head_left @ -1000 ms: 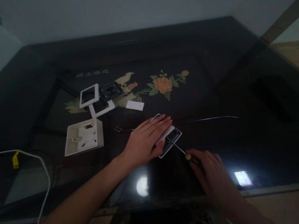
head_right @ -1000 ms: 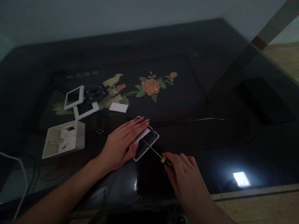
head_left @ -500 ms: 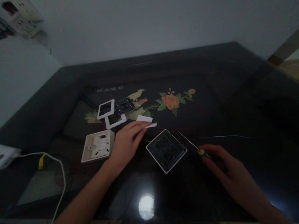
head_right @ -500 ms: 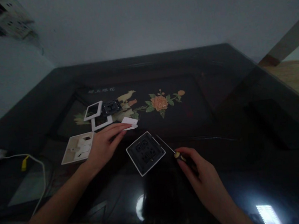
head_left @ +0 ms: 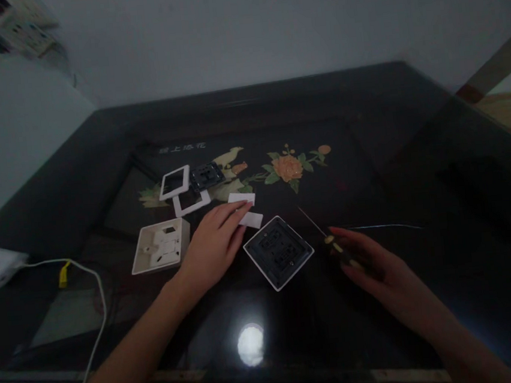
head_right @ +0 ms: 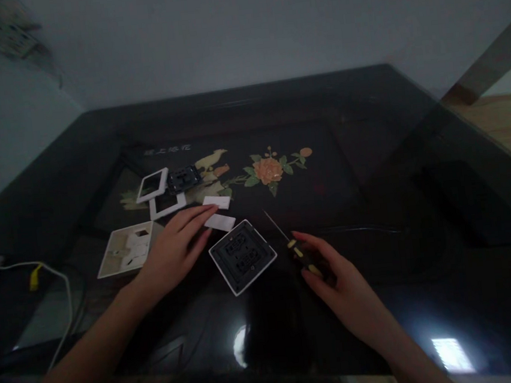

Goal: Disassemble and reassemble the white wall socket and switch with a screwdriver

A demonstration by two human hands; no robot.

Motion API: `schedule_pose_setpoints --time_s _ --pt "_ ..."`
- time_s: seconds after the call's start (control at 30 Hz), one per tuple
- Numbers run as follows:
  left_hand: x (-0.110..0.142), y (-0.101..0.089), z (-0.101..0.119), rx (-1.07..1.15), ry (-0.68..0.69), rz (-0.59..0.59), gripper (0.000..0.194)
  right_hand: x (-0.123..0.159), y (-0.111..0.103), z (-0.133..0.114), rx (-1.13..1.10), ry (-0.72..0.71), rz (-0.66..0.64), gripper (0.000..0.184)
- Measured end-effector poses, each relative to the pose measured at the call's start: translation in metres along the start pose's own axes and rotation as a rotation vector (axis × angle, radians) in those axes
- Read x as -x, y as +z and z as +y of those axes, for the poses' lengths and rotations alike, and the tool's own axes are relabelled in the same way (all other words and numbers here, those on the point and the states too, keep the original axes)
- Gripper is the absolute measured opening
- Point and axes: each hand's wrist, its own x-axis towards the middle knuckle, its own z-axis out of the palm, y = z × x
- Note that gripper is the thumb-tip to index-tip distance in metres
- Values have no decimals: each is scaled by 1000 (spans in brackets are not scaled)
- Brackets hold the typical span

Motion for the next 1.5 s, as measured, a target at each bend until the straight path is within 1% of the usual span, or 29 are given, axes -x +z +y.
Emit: schedule_pose_setpoints --time_s 0.03,0.07,0.1,0.17,0.2,0.23,0.27,0.33,0.37,0.43,0.5,0.53,0.57,0.63,0.7,0.77,0.8,0.87,0.9,0.93,1.0,1.07,1.17,1.27,1.33,1.5 --pt "3 -2 11 63 -34 7 36 0 0 1 -29 4 13 40" --pt "8 -3 23 118 -68 -17 33 0 1 1 -58 5 35 38" --pt "13 -1 34 138 -85 -45 37 0 1 1 -80 3 64 35" --pt "23 6 52 113 -132 -89 73 1 2 -1 -91 -3 129 32" --pt "27 11 58 108 -144 -97 85 1 1 -3 -89 -5 157 31" --pt "30 16 62 104 -145 -101 91 2 1 -4 -95 -7 187 28" --pt "32 20 63 112 -139 -108 92 2 0 -5 -111 -15 223 24" --pt "30 22 58 163 -88 -145 87 3 -3 -5 -141 -24 294 12" --pt "26 20 53 201 -44 -182 84 3 -5 -5 -151 -29 325 8" --pt "17 12 39 287 75 -283 83 4 -9 -4 -171 -38 355 9" --pt "6 0 25 358 167 -386 77 2 -13 -4 -197 -33 329 5" --pt "2 -5 19 399 173 -393 73 1 -15 -5 -203 -29 308 13" --pt "-1 -9 15 426 147 -369 69 0 -16 -7 -191 -25 283 23" --pt "-2 -11 12 473 50 -252 58 -4 -18 -12 -131 -52 264 32" --pt "2 -6 17 502 -51 -105 47 -9 -20 -22 -88 -94 292 30" --pt "9 6 27 508 -111 -19 41 -14 -20 -35 -113 -109 339 24" --pt "14 13 33 498 -124 -38 51 -16 -20 -42 -150 -107 365 23" --pt "21 27 43 452 -128 -64 82 -22 -19 -57 -231 -148 438 21" --pt "24 33 47 429 -122 -78 92 -25 -18 -63 -260 -184 482 20" --pt "25 38 49 409 -115 -78 96 -27 -17 -68 -276 -234 526 20" --pt "26 44 48 385 -86 -77 91 -33 -13 -71 -277 -329 588 21" --pt "25 43 43 387 -39 -84 85 -36 -11 -66 -263 -391 615 18" --pt "21 35 30 422 64 -164 86 -38 -11 -53 -278 -412 616 13" --pt "19 26 20 439 154 -251 85 -38 -15 -42 -330 -436 590 18" --pt "19 25 17 450 156 -269 86 -38 -16 -39 -353 -437 585 23" --pt "22 34 16 511 36 -271 104 -39 -12 -37 -316 -394 599 32"
